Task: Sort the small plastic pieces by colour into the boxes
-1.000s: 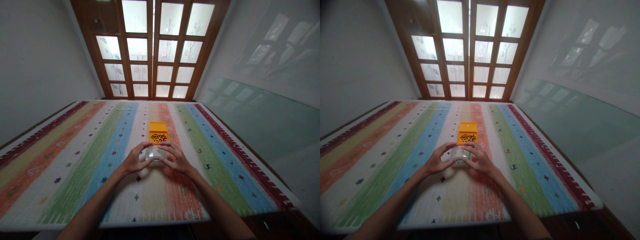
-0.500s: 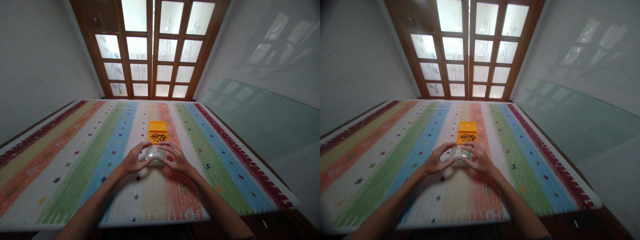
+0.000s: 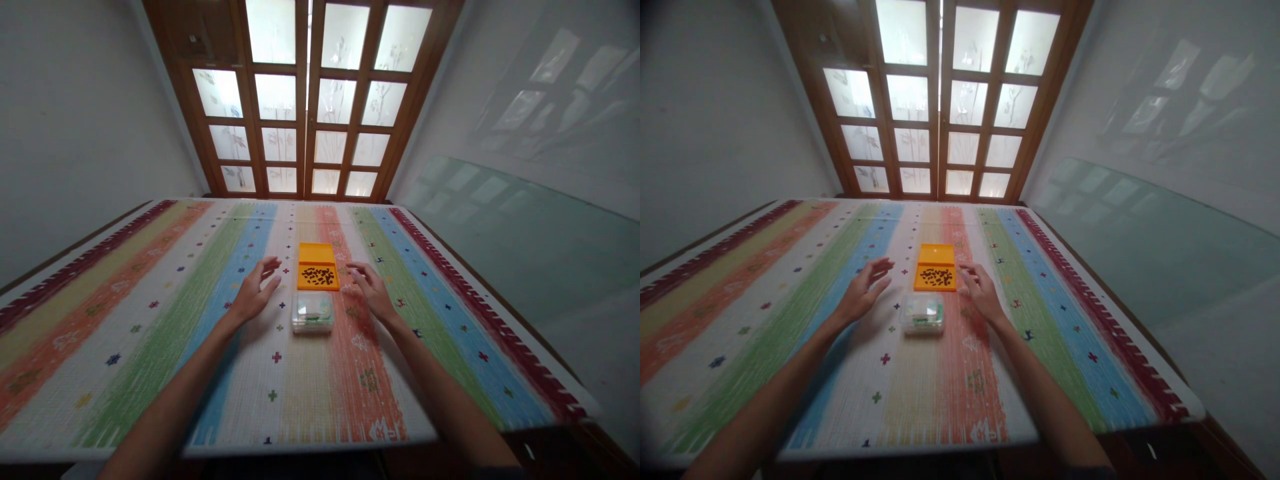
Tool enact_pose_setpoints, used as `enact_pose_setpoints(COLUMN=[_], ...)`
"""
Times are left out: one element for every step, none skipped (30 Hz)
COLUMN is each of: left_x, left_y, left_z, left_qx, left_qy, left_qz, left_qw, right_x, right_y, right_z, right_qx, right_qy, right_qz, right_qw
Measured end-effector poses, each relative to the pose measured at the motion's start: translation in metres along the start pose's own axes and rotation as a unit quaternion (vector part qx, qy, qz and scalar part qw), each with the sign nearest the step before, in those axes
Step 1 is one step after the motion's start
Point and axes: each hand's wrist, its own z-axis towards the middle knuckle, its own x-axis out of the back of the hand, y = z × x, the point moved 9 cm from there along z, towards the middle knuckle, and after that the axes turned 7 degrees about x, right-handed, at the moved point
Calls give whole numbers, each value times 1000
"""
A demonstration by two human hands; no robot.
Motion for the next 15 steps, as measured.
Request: enact_pose_setpoints(left_x=[-1,-4,-8,-15,-21,-28,-34,-41,-48,-55,-61,-67,-71,-75,-78], left_y=[-8,-17,-26,-38,-51,-60,-68,-75,-82,-88,-93,-97,-100,-102,-103], left_z=[4,8,12,15,18,20,23,26,28,31,33,35,37,39,40], left_qx=[11,25,45,77,117,135,147,160,173,184,194,203,210,217,223], left_qy=[1,-2,-10,-21,-29,-33,-35,-36,-36,-34,-36,-36,-35,-34,-32], left_qz=[7,7,-4,-26,-51,-57,-61,-66,-71,-77,-84,-92,-101,-110,-118], left_qw=[1000,1000,999,996,991,989,987,984,982,979,977,974,972,969,967], right_x=[1,1,0,-2,-4,-7,-10,-14,-17,-21,-25,-30,-34,-38,-41], right_y=[15,30,44,54,63,70,77,82,87,90,93,95,96,96,96], right_z=[3,5,6,8,10,12,14,16,18,20,22,24,25,27,28], right_qx=[-37,-75,-114,-133,-146,-159,-171,-180,-188,-195,-201,-204,-207,-208,-208], right_qy=[3,2,-3,-7,-11,-15,-18,-20,-21,-24,-29,-35,-41,-46,-50], right_qz=[6,5,-5,-14,-19,-26,-33,-41,-49,-56,-61,-65,-67,-68,-67], right_qw=[999,997,993,991,989,987,985,983,981,979,977,976,975,975,975])
